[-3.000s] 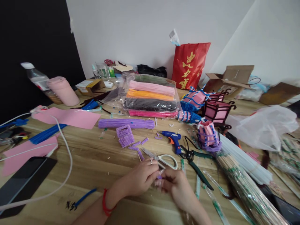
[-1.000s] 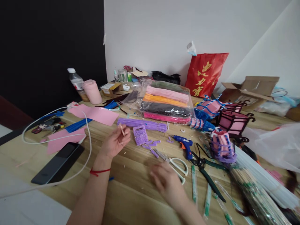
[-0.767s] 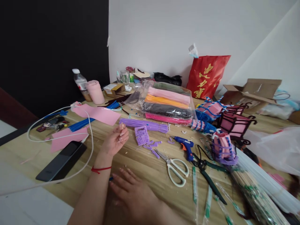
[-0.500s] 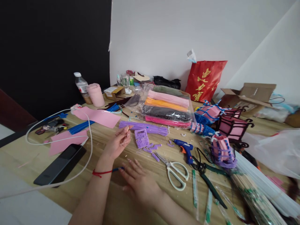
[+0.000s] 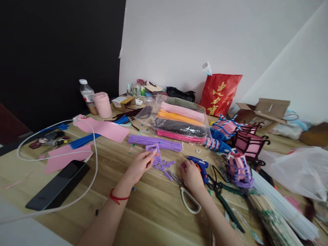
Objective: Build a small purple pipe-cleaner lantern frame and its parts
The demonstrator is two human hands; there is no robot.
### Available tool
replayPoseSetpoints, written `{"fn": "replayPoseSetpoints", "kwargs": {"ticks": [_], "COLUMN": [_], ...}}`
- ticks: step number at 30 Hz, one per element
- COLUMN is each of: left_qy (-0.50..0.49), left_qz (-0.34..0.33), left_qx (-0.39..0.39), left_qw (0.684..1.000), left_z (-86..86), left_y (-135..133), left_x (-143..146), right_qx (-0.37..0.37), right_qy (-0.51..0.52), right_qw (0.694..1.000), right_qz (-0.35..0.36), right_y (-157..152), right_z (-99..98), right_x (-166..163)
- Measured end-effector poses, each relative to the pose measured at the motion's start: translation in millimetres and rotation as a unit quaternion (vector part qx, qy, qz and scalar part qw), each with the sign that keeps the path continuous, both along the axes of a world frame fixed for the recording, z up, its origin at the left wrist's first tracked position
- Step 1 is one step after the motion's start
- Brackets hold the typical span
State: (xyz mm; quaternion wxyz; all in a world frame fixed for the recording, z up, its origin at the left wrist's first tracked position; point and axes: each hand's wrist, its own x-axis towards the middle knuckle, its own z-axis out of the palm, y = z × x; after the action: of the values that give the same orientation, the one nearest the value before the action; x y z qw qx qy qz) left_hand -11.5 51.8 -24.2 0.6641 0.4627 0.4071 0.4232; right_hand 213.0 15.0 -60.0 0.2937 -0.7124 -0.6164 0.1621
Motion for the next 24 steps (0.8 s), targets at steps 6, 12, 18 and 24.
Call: {"fn": "replayPoseSetpoints", "kwargs": {"ticks": [6,12,18,24], "left_qy": [0.052,0.120,0.077,0.096], "left_qz": [-0.016,-0.028,-0.082,-0.063], "left_qx": [0.011,0.073,-0.002,-0.045], "left_qw": [0.998,0.990,0.994,0.992], "left_z": [-3.7,-23.1,-40.3,-40.1], "left_y": [-10,-30,-44,-41], "left_x": [17,52,73,73], "right_qx": [0.007,-0.008,-0.029,-0.062], "right_qy": [0.208,0.476,0.606,0.657], "right_qw": [0.977,0.878,0.794,0.752], "right_qz": [0.037,0.041,0.045,-0.006], "right_y": [-22,-57,-69,-70], "right_z": [9.9,1.9,-16.0,-14.3], "right_x": [-10,-33,-33,-27]}}
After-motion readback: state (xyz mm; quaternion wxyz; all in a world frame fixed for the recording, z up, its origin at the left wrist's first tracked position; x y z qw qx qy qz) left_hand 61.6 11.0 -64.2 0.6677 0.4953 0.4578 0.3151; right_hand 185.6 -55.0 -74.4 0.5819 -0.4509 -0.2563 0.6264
